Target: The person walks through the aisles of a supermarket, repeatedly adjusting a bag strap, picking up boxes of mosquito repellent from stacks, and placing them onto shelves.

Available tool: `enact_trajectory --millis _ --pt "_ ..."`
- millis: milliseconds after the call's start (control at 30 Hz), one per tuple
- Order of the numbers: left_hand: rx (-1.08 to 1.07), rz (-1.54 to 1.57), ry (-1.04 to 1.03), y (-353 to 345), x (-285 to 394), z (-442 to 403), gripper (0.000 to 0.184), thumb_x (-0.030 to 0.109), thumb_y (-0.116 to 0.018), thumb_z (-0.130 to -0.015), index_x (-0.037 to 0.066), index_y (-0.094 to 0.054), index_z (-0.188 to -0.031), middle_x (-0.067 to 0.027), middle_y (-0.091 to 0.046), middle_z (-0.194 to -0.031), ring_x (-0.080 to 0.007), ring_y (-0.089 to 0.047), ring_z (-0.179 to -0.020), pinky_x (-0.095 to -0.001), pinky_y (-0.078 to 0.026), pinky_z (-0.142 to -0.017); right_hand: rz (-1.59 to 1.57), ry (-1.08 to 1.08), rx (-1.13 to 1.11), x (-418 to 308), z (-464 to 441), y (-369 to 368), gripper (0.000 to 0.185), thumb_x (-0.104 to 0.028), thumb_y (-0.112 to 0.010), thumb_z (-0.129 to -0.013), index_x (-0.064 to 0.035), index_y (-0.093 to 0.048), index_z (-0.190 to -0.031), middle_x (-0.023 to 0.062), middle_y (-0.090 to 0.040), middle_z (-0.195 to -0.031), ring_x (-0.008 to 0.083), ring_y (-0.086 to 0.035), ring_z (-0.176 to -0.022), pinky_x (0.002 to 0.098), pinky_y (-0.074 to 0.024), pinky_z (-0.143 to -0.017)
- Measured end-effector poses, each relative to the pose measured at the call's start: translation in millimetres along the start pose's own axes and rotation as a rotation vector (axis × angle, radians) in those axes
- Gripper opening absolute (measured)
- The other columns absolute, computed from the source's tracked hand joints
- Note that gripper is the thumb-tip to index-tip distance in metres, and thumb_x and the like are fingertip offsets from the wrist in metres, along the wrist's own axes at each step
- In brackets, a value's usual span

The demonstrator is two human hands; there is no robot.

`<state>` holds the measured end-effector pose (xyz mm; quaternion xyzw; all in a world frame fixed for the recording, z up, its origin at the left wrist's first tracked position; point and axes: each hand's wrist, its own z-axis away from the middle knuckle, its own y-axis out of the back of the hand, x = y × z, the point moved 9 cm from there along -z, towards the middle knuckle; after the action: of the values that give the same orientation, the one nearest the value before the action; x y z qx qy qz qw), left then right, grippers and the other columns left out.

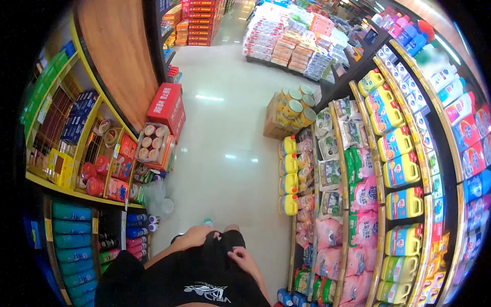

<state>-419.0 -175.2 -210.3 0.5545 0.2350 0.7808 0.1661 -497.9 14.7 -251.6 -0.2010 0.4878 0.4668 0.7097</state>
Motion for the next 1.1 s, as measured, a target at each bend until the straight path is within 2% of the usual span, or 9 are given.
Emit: enact_trajectory --millis 133,367,500,533,833,900,933,1067,1100 --pt "0.137 0.053 -0.029 37.2 0.1 -46.2 0.032 0.036 -0.05 -0.096 0.017 -0.063 -0.118 -0.0179 -0.063 -0.098 -0.0377 -0.061 -0.092 -0.0449 -0.048 -0.077 -0.272 -0.081 0.29 -8.2 -37.1 36.6 0.017 -0.019 -0.067 -0.089 -0.004 -0.062 -0.083 0.0015 -0.066 -0.086 0.0068 -0.055 -0.084 0.0217 -0.0428 -0.078" --pt "0.068 0.169 -0.073 86.5 23.3 -159.3 0.036 0.035 -0.051 -0.096 0.016 -0.06 -0.125 -0.0186 -0.064 -0.103 -0.0377 -0.062 -0.095 -0.043 -0.048 -0.078 -0.607 -0.004 0.323 -69.3 -136.1 73.2 0.017 -0.007 -0.061 -0.091 -0.0002 -0.059 -0.106 0.0047 -0.065 -0.086 0.0135 -0.062 -0.078 0.027 -0.05 -0.075" --pt "0.263 0.194 -0.209 134.7 38.5 -245.3 0.033 0.032 -0.052 -0.096 0.013 -0.061 -0.122 -0.0182 -0.064 -0.103 -0.0387 -0.062 -0.095 -0.0434 -0.049 -0.078 -0.769 0.028 0.412 -111.0 -208.3 128.6 0.011 -0.01 -0.061 -0.092 -0.0026 -0.059 -0.101 0.0035 -0.062 -0.081 0.013 -0.061 -0.077 0.0255 -0.0487 -0.074" --pt "0.317 0.148 -0.226 150.4 45.2 -261.4 0.033 0.031 -0.052 -0.096 0.012 -0.061 -0.122 -0.0184 -0.065 -0.104 -0.0384 -0.062 -0.095 -0.043 -0.049 -0.079 -0.617 0.008 0.445 -119.8 -226.7 148.8 0.01 -0.013 -0.06 -0.094 -0.0032 -0.06 -0.097 0.0025 -0.061 -0.081 0.0117 -0.058 -0.074 0.0241 -0.0465 -0.071" --pt "0.583 0.125 -0.23 302.5 96.6 -396.1 0.032 0.027 -0.055 -0.097 0.005 -0.061 -0.12 -0.0172 -0.067 -0.099 -0.0265 -0.066 -0.089 -0.0346 -0.05 -0.081 -0.528 0.135 0.326 -222.8 -358.3 230.9 0.016 -0.016 -0.057 -0.096 -0.0011 -0.062 -0.099 0.0002 -0.061 -0.082 0.0086 -0.056 -0.076 0.0232 -0.0451 -0.072" --pt "0.58 0.214 -0.183 319.8 94.3 -408.5 0.032 0.026 -0.056 -0.096 0.006 -0.061 -0.12 -0.0162 -0.067 -0.103 -0.0283 -0.065 -0.092 -0.0357 -0.05 -0.081 -0.49 0.107 0.264 -234.9 -379.4 232.6 0.017 -0.016 -0.056 -0.097 -0.0004 -0.062 -0.1 0.0006 -0.061 -0.081 0.0092 -0.056 -0.074 0.0239 -0.0454 -0.072" --pt "0.585 0.259 -0.161 325.4 90.6 -414.2 0.031 0.025 -0.057 -0.095 0.007 -0.061 -0.12 -0.0157 -0.066 -0.105 -0.0292 -0.065 -0.093 -0.0362 -0.05 -0.081 -0.48 0.106 0.236 -237.2 -387.3 232.6 0.017 -0.015 -0.055 -0.097 -0.0002 -0.062 -0.101 0.0009 -0.061 -0.081 0.0097 -0.056 -0.073 0.0244 -0.0456 -0.071" --pt "0.625 0.463 -0.084 298.3 39.6 -429.8 0.024 0.022 -0.055 -0.098 0.0 -0.061 -0.105 -0.0097 -0.065 -0.088 -0.0138 -0.061 -0.083 -0.0295 -0.049 -0.075 -0.571 0.074 0.114 -252.4 -423.2 223.5 0.017 -0.015 -0.054 -0.098 0.0003 -0.06 -0.1 0.001 -0.059 -0.076 0.0094 -0.052 -0.062 0.0239 -0.0424 -0.061" --pt "0.53 0.425 0.056 281.3 23.2 -430.4 0.021 0.019 -0.056 -0.097 0.0 -0.06 -0.104 -0.0119 -0.066 -0.09 -0.0164 -0.063 -0.083 -0.0298 -0.049 -0.075 -0.616 0.031 0.078 -251.6 -431.9 221.2 0.017 -0.015 -0.053 -0.098 0.0002 -0.06 -0.099 0.0005 -0.057 -0.074 0.0088 -0.05 -0.061 0.0235 -0.0413 -0.059"
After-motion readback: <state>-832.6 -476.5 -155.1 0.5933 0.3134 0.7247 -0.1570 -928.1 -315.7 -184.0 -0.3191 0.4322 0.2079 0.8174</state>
